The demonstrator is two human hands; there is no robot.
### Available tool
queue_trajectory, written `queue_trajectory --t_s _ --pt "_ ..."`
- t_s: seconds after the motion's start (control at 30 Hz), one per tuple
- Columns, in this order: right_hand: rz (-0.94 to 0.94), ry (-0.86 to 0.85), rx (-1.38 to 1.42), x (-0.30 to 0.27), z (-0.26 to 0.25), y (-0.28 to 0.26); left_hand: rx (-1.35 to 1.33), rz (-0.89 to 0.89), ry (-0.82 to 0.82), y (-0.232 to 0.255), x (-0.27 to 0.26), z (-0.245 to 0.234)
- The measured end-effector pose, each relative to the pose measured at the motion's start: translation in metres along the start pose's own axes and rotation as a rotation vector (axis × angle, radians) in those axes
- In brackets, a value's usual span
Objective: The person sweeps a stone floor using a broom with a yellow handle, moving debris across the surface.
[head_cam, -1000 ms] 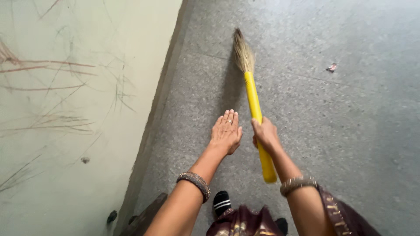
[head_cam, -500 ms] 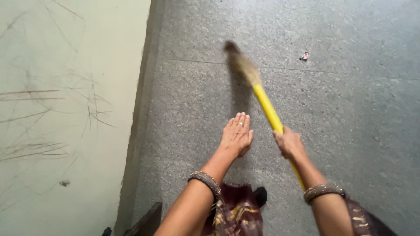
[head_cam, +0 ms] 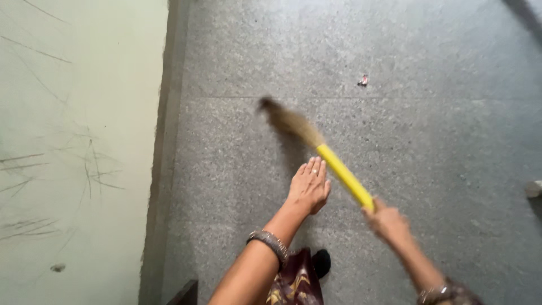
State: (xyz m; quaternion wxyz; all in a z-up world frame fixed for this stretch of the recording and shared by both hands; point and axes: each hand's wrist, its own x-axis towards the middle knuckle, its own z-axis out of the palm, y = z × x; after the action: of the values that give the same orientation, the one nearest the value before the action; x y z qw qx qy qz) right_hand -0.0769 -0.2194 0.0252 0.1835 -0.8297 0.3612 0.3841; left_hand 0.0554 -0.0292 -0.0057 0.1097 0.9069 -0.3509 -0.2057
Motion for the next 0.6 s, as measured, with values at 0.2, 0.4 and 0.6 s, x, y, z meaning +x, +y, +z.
queue_trajectory --t_s 0.2,0.4,0.6 --pt "-0.037 0.136 0.178 0.034 -0.073 0.001 0.003 0.023 0.02 0.028 0.032 0.004" --pt "-0.106 0.161 0.006 0.021 -0.066 0.053 0.018 0.075 0.002 0.066 0.05 -0.011" --pt "-0.022 0.083 -0.046 0.029 -0.047 0.115 0.034 0.111 -0.03 0.091 0.066 -0.001"
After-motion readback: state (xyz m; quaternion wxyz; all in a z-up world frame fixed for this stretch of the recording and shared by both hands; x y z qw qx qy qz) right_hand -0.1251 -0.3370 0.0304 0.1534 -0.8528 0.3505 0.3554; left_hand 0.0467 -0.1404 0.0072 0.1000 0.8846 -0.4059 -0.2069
